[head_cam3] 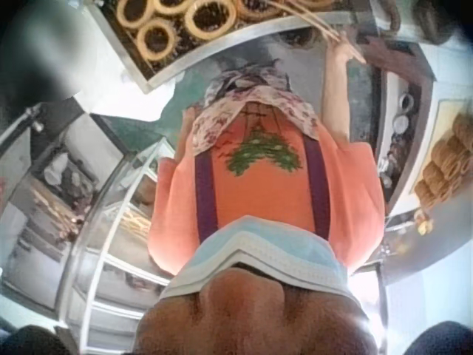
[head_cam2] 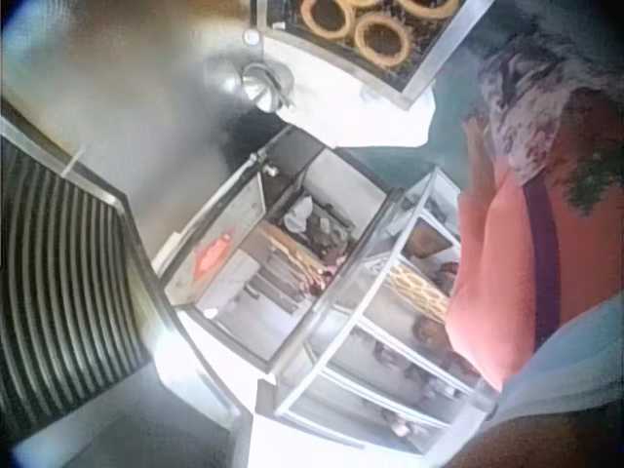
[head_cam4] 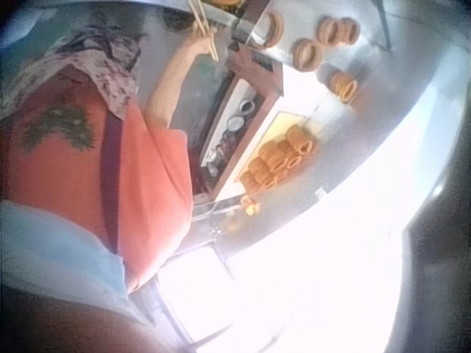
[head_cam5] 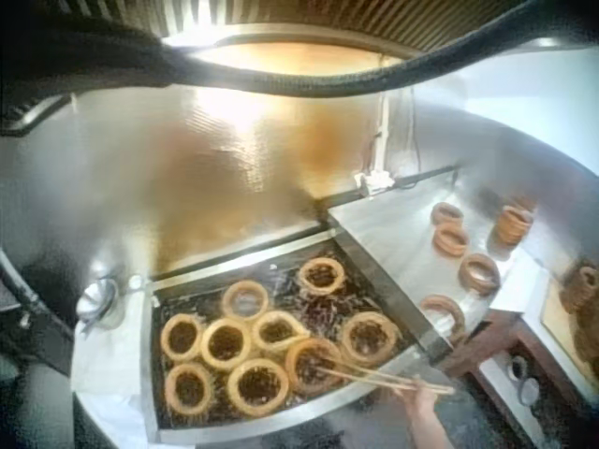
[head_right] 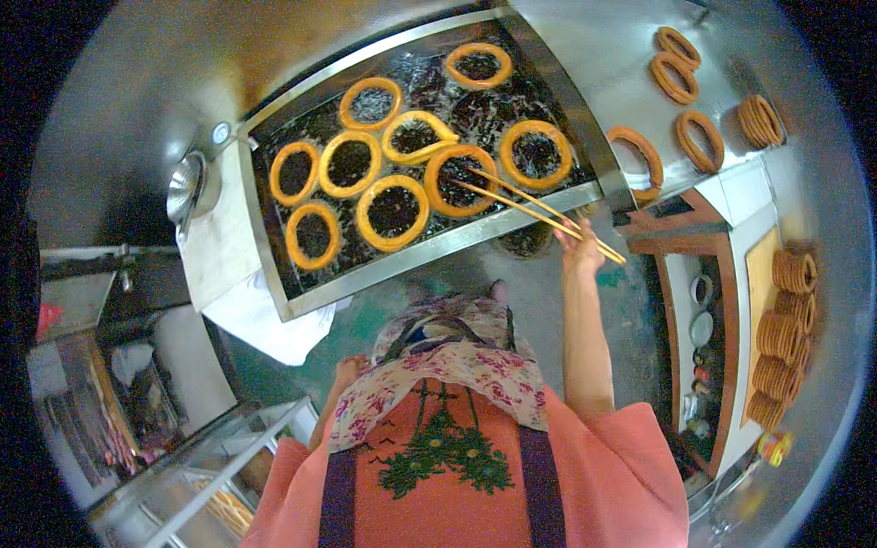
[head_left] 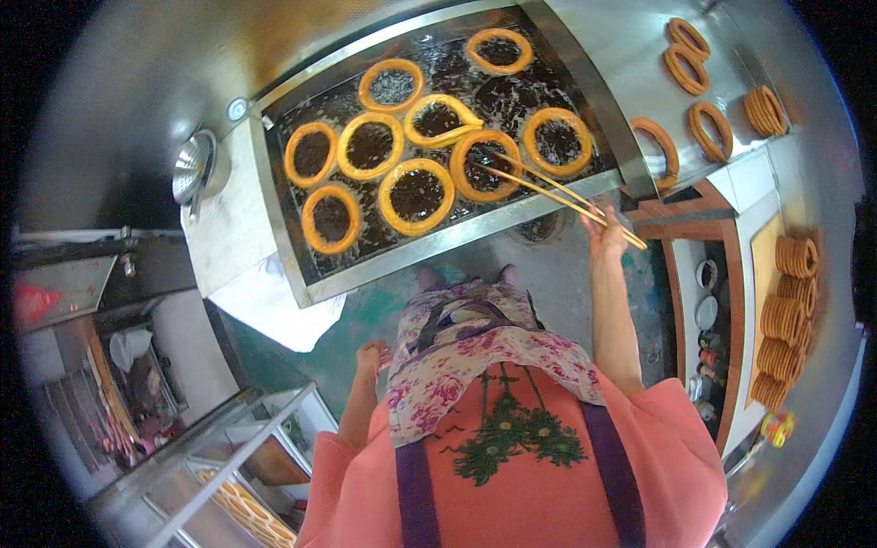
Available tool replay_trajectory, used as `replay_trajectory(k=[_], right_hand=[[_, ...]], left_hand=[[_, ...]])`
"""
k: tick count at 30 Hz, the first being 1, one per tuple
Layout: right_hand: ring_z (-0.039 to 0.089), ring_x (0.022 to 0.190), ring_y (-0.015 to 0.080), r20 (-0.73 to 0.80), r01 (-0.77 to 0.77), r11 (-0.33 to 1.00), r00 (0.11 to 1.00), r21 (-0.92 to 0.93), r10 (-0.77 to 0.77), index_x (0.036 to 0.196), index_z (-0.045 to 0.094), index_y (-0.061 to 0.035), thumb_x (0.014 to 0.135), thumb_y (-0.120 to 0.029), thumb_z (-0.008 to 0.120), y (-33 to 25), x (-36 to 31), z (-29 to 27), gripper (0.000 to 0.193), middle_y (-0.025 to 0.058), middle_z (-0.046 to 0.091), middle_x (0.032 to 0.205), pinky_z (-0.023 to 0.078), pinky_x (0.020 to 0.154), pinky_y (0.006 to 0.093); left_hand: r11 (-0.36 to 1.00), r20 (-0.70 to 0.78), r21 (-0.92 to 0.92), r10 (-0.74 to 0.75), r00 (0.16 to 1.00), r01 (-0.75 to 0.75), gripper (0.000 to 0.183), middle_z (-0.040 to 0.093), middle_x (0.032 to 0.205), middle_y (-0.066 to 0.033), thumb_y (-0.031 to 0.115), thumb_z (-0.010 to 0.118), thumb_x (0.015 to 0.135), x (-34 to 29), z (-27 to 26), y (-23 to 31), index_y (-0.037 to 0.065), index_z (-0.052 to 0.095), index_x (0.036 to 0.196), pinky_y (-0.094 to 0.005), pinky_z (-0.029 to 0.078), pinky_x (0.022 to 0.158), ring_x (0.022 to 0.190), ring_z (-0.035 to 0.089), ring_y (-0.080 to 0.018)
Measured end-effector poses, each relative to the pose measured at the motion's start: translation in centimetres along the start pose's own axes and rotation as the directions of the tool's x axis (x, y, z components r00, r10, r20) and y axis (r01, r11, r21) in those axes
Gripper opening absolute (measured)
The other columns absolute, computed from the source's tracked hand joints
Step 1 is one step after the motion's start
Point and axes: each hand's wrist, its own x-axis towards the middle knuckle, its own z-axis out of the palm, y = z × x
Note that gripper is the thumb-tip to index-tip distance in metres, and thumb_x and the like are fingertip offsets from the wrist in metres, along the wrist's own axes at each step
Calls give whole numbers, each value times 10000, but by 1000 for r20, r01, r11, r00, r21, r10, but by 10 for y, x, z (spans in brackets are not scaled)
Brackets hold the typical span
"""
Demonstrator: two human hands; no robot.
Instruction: The person uses chopsticks to turn over and remove fried dough rings from a deep fryer, places them onto a metal tray to drain, and then prepares raw dough rings from a board and places them into the hot oil.
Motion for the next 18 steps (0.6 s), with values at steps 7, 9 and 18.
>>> replay_trajectory(k=[7,9,18], right_hand=[[648,742,217,133,42,999,990,-2,-42,904,543,9,901,-180,536,-55,17,-51,190,134,627,820,587,615,361],[655,716,237,123,162,985,981,-66,-153,879,554,41,883,-153,559,-81,-7,-37,194,163,625,801,599,555,351],[642,595,227,434,627,689,768,-364,-470,867,552,63,847,-93,598,-159,-63,39,164,178,624,772,567,453,295]], left_hand=[[937,82,290,179,980,-195,151,610,717,-61,124,555,816,14,7,-45,42,621,924,-236,396,428,517,514,-111],[931,94,296,193,977,-213,163,607,707,-53,112,553,808,3,25,-35,42,625,936,-227,372,417,504,492,-99],[994,110,62,83,990,-91,233,616,726,-50,99,551,799,22,13,-64,56,608,1021,-232,360,416,510,478,-101]])
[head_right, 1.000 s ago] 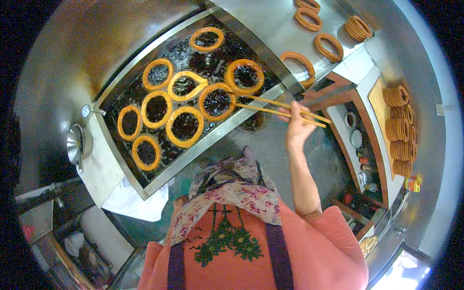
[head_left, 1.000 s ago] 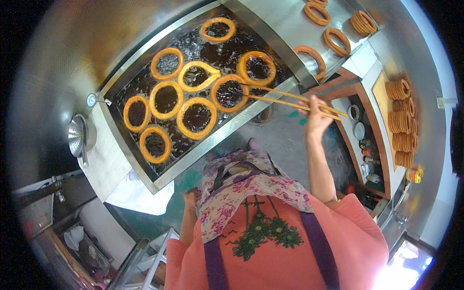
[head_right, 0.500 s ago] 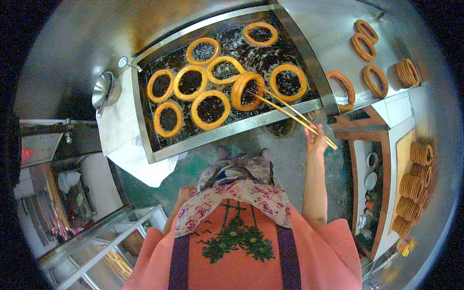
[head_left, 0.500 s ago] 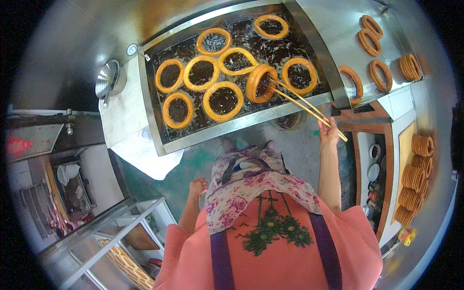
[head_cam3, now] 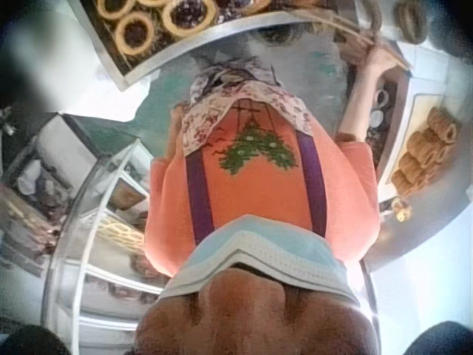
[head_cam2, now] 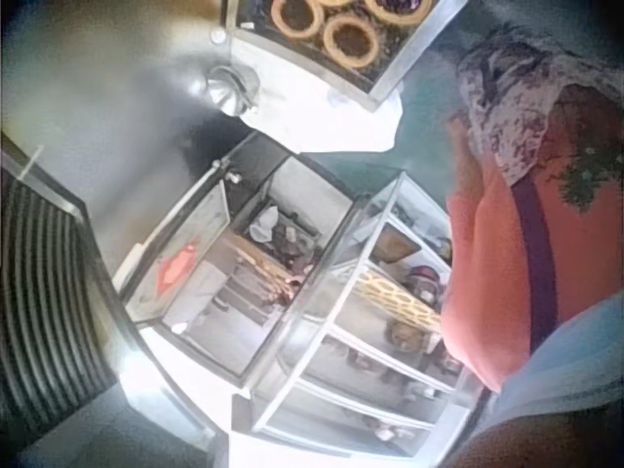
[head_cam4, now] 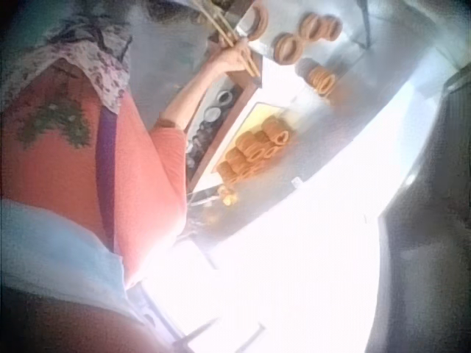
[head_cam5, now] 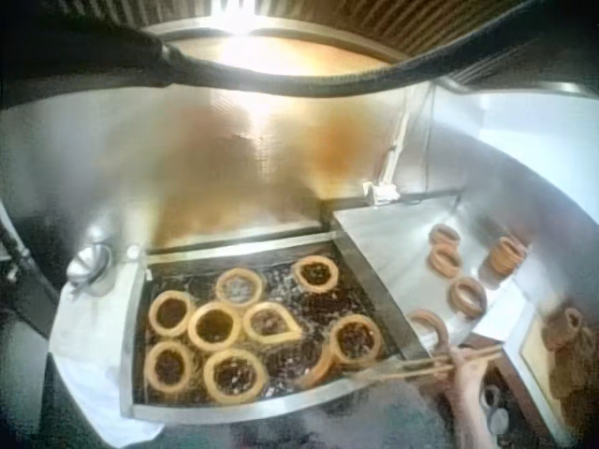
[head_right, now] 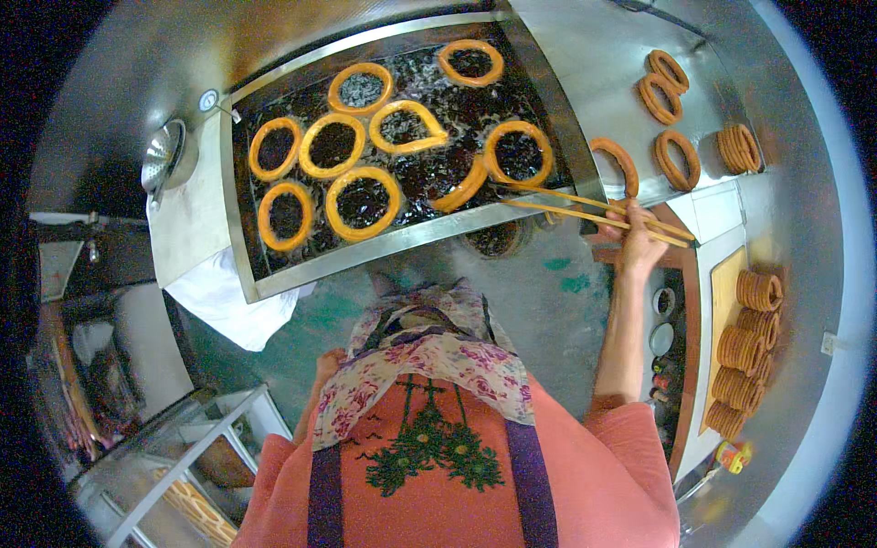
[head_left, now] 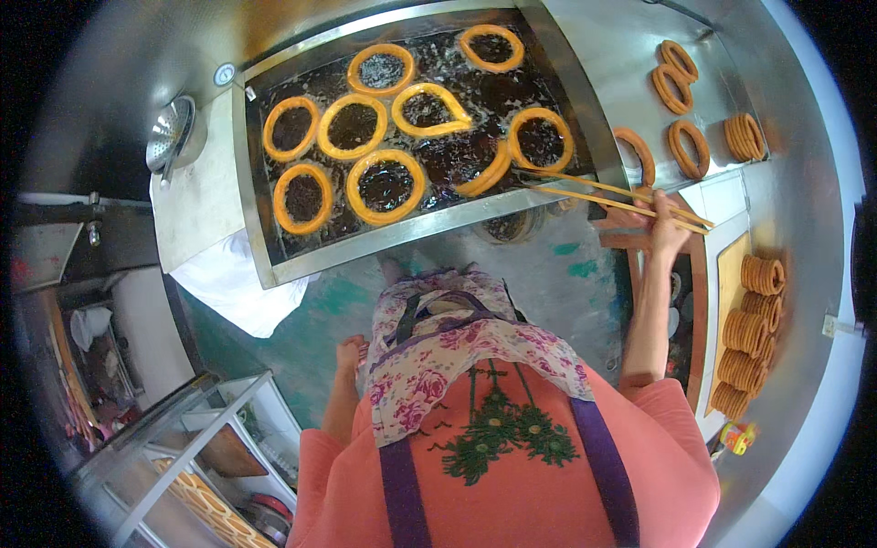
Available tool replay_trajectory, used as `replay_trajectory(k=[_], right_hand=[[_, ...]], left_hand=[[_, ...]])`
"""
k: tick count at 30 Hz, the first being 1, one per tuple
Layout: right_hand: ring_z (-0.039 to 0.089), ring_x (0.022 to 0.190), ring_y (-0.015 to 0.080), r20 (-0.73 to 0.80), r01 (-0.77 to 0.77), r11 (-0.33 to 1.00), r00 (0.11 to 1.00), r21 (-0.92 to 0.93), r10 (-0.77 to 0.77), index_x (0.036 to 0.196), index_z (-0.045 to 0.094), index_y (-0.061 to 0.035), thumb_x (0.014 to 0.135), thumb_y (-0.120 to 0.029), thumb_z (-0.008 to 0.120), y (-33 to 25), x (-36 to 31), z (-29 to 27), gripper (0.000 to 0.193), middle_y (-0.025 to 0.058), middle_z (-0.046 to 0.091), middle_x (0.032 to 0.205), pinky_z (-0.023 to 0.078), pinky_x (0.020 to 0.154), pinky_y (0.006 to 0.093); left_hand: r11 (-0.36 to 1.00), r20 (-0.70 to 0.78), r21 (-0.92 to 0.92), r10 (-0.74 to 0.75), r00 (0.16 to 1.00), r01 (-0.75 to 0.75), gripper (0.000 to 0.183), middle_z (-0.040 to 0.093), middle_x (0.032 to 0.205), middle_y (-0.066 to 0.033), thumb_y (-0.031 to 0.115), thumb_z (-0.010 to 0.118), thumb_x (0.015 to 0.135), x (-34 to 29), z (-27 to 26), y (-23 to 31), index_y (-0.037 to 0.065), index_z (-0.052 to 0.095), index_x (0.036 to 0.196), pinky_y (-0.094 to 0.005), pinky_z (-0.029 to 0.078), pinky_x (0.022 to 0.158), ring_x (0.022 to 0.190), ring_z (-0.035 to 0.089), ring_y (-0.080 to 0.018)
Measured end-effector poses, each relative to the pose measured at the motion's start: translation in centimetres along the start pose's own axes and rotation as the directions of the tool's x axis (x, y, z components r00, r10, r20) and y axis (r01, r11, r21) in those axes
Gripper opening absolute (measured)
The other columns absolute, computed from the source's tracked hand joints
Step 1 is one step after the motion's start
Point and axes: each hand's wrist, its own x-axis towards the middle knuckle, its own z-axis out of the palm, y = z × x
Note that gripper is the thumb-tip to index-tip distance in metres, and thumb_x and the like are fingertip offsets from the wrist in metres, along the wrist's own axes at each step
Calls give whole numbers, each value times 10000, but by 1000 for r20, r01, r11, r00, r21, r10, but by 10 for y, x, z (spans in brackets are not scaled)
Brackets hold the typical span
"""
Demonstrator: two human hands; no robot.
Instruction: The person uses chopsticks to turn over and remove fried dough rings from a deep fryer, places them onto a metal tray to drain, and then prepares raw dough rings from a board and places them into the hot oil.
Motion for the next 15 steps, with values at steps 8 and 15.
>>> replay_trajectory(k=[8,15], right_hand=[[657,698,208,262,55,994,962,98,-79,940,578,50,861,-163,605,-68,-39,117,228,156,629,828,590,536,281],[658,634,228,519,-256,956,842,146,146,859,577,43,853,-112,609,40,-156,320,158,147,625,754,569,498,305]], left_hand=[[979,-262,-122,-188,947,160,246,633,794,-79,156,550,811,-45,-18,-7,45,604,1023,-299,490,565,684,599,-185],[950,-272,-283,-210,939,130,254,614,777,-67,136,544,805,-53,-38,-31,47,602,1036,-296,482,509,584,564,-172]])
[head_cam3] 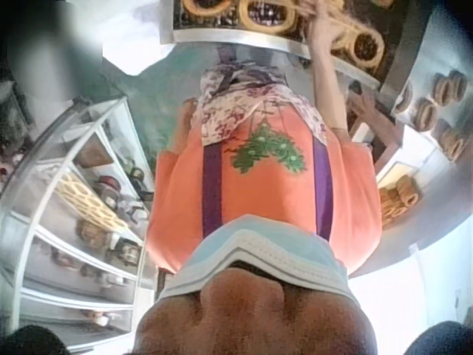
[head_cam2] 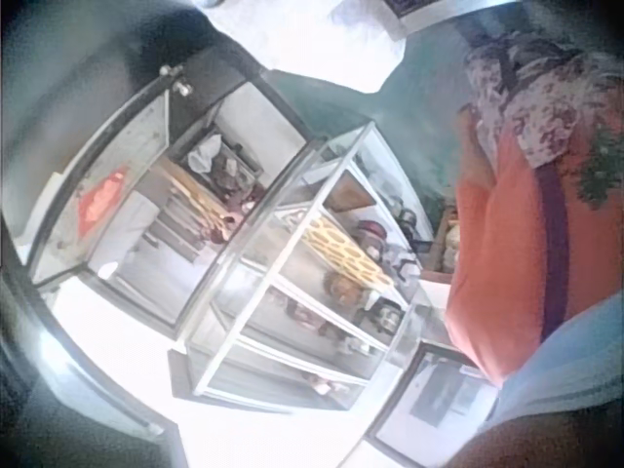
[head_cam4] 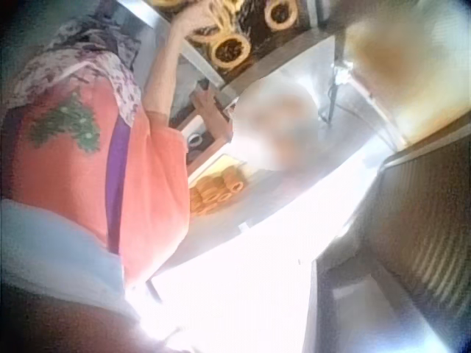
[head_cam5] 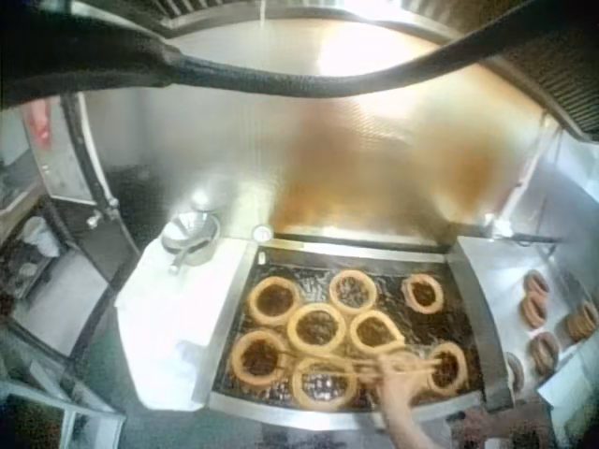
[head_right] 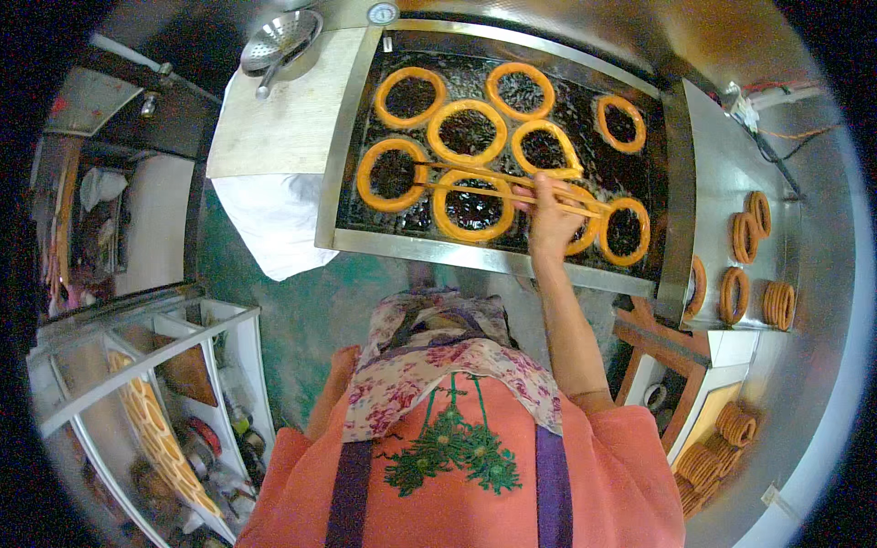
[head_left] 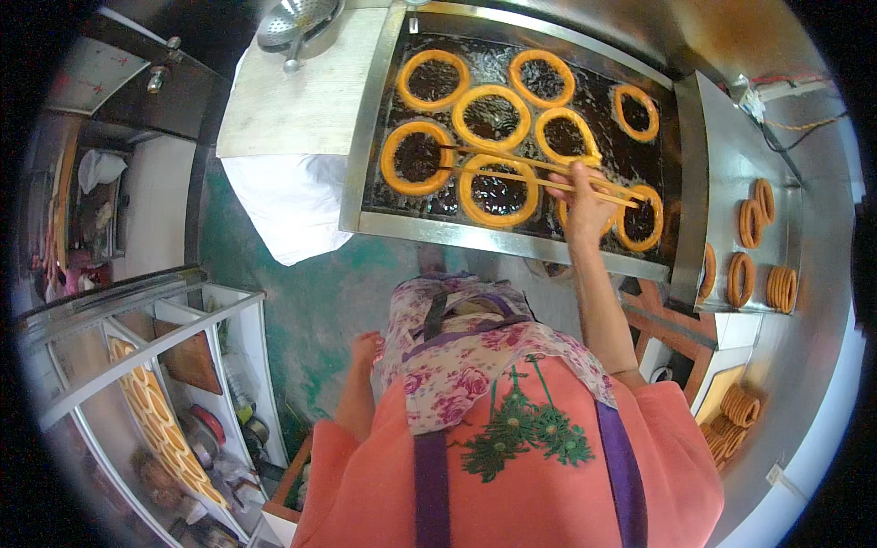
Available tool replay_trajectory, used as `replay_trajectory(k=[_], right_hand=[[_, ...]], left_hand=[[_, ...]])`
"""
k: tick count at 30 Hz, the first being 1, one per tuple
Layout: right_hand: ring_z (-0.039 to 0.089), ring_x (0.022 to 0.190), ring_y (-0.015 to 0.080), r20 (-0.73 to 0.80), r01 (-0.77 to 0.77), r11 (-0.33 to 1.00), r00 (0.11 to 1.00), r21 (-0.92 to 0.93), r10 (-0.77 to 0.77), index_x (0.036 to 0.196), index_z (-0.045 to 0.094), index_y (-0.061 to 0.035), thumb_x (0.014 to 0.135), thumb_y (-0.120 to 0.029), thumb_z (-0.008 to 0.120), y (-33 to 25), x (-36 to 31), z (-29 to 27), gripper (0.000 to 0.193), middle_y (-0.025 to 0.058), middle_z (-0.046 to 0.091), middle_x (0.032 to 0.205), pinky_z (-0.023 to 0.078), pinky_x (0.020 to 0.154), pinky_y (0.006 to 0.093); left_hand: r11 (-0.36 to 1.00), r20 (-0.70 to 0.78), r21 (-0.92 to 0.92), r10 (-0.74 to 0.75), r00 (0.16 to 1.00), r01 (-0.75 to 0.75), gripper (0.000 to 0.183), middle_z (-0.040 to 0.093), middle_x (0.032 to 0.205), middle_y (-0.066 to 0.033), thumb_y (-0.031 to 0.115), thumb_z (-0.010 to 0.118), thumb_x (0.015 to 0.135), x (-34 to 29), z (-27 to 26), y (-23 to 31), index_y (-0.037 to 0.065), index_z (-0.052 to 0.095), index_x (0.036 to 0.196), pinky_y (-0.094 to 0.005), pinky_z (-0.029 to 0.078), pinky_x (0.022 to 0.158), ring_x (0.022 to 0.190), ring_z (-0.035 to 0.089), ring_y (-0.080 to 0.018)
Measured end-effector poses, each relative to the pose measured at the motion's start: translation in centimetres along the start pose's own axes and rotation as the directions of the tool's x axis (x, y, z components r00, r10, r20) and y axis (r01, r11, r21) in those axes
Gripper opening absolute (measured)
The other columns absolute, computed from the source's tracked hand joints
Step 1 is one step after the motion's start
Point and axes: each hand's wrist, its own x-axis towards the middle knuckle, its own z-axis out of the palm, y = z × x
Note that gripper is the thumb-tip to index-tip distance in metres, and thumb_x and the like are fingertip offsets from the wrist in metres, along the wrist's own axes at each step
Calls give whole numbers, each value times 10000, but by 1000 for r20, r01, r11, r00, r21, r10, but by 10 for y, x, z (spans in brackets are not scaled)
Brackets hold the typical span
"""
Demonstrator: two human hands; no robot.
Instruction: The person uses chopsticks to turn over and remove fried dough rings from a deep fryer, places them onto a metal tray to drain, and then prepares raw dough rings from a board and places them into the hot oil.
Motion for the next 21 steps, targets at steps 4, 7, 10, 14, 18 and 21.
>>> replay_trajectory(k=[4,7,10,14,18,21], right_hand=[[649,664,223,-15,-146,986,989,74,148,892,551,17,838,-118,631,57,9,38,166,129,610,761,569,495,330],[649,704,237,-27,-244,959,968,144,250,909,546,17,847,-99,609,85,21,34,146,134,605,809,578,506,353],[647,767,246,-42,-350,924,932,153,360,936,544,26,865,-116,581,81,31,17,163,138,600,876,588,555,379],[641,806,242,39,-433,869,898,240,437,942,549,13,881,-162,564,71,38,-23,186,149,602,878,592,650,367],[653,775,229,25,-449,833,884,324,467,928,550,0,889,-149,553,70,41,-67,154,129,621,856,596,631,359],[657,757,229,-29,-369,904,923,218,384,930,553,10,891,-135,546,55,35,-79,150,139,621,828,598,604,342]], left_hand=[[969,62,-247,12,998,4,271,602,760,-71,118,544,796,25,-22,-25,42,589,1053,-285,489,493,570,562,-170],[962,-24,-271,-47,999,39,289,602,764,-84,102,547,788,19,-20,-15,30,574,1066,-293,506,504,588,571,-173],[948,-63,-319,-1,998,-20,293,600,760,-89,91,553,777,10,-13,-9,19,568,1061,-309,519,518,604,578,-178],[968,-68,-251,-9,998,-8,296,602,761,-79,86,560,765,-12,9,-4,24,573,1054,-303,505,525,616,578,-179],[983,-31,-185,10,999,-16,278,606,755,-57,95,573,752,-14,30,-18,41,603,1023,-276,451,503,617,565,-160],[988,-26,-149,35,999,-39,252,601,737,-39,101,581,746,-10,42,-31,53,622,990,-262,412,488,604,547,-143]])
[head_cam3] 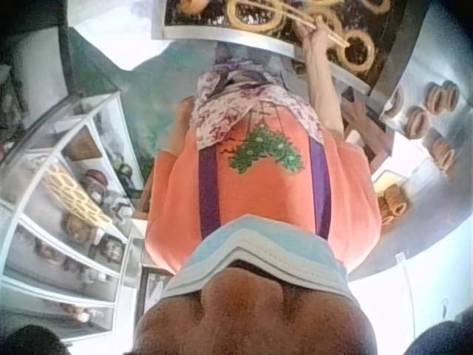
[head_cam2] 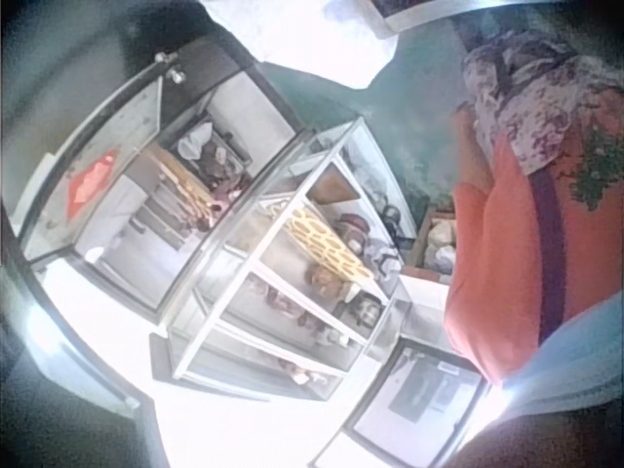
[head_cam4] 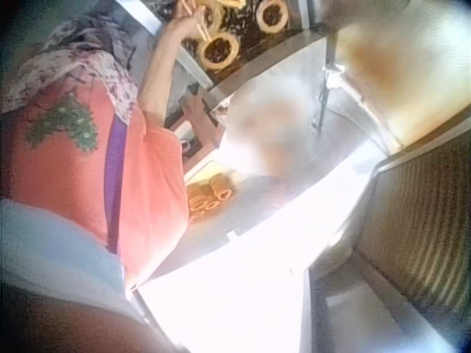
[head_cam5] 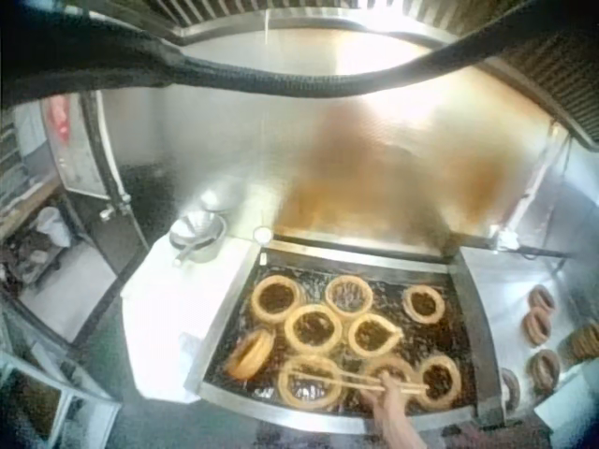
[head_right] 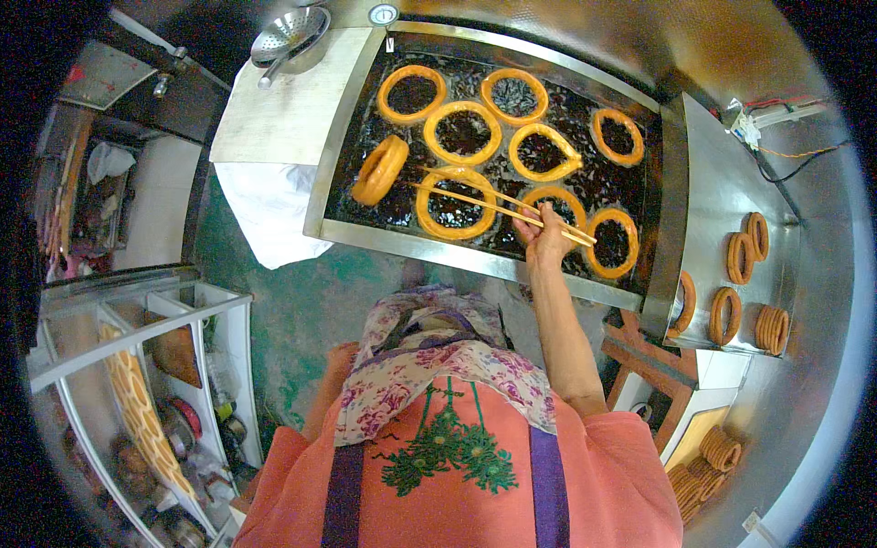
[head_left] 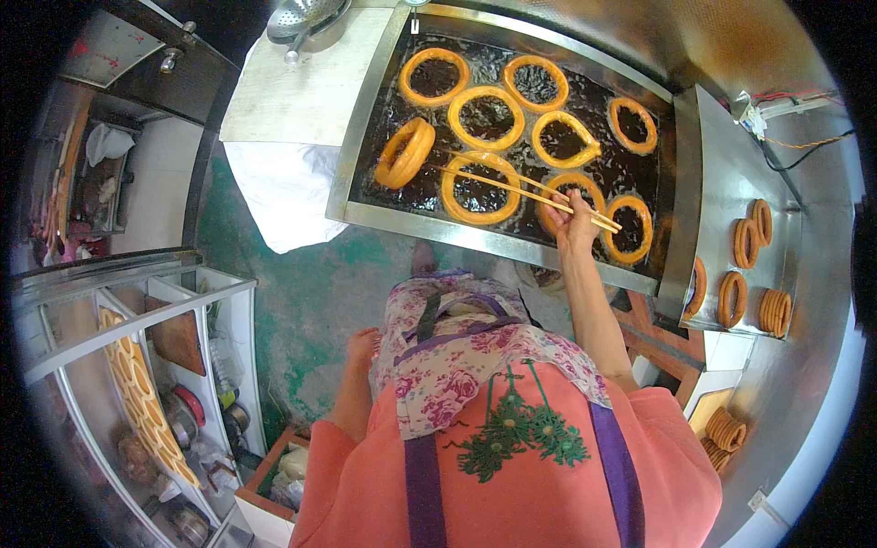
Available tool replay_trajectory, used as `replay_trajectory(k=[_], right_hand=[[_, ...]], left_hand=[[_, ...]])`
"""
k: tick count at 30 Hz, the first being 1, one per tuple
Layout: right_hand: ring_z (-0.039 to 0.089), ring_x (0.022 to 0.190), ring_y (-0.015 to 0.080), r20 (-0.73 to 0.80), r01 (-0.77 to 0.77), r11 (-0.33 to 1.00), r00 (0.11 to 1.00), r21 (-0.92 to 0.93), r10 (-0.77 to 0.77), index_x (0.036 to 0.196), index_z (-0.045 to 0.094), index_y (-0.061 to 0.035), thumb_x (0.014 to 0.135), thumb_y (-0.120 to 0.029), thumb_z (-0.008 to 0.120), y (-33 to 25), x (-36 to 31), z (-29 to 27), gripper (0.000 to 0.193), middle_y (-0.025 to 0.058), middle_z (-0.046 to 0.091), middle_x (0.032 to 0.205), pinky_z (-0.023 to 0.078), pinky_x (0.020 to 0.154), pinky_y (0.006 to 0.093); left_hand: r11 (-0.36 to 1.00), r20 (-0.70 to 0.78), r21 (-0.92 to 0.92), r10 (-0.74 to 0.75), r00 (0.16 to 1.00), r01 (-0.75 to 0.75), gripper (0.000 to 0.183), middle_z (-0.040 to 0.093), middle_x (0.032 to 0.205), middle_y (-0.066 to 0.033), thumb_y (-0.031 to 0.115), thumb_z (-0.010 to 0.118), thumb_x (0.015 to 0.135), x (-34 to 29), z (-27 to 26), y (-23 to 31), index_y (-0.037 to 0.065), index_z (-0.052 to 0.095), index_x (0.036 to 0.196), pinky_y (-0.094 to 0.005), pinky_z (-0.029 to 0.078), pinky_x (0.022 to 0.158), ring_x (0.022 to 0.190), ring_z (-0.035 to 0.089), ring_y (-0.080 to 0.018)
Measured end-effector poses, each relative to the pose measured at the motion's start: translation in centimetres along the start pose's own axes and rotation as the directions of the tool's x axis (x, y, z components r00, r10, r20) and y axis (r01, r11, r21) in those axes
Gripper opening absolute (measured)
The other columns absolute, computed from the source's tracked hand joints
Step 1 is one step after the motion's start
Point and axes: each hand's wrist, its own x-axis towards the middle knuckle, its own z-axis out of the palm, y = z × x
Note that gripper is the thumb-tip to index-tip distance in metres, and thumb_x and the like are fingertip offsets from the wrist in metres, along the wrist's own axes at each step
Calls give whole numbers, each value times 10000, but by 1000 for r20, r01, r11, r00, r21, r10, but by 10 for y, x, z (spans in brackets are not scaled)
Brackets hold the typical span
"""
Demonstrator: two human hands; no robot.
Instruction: The person uses chopsticks to turn over and remove fried dough rings from a deep fryer, places them onto a metal tray to drain, and then prepares raw dough rings from a board and places them into the hot oil.
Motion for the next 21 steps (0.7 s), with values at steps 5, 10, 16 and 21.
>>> replay_trajectory(k=[5,10,16,21], right_hand=[[657,738,210,180,197,958,971,-211,-160,906,562,34,865,-148,595,-27,-16,5,189,138,619,800,591,548,307],[654,624,214,331,436,854,881,-286,-339,864,562,41,868,-129,584,-104,-23,42,172,178,630,749,582,500,304],[659,698,251,172,471,881,872,-34,-459,864,544,44,826,-99,637,-81,44,131,175,164,609,804,597,543,341],[658,701,253,14,353,935,936,-14,-353,923,491,37,860,-101,587,3,112,189,179,188,620,820,590,517,327]], left_hand=[[998,-33,66,11,999,-9,218,597,723,-26,103,574,756,-19,18,8,59,625,963,-263,403,485,586,535,-126],[997,17,-79,6,1000,-4,215,595,719,-30,107,558,773,19,-7,-29,62,622,973,-275,414,464,577,541,-124],[988,-23,-138,-76,997,72,250,606,756,-81,81,528,797,23,-21,-20,22,575,1035,-267,462,466,553,561,-165],[978,-49,-201,-69,996,58,308,610,805,-116,93,552,799,6,-32,12,-15,543,1088,-329,523,536,642,600,-212]])
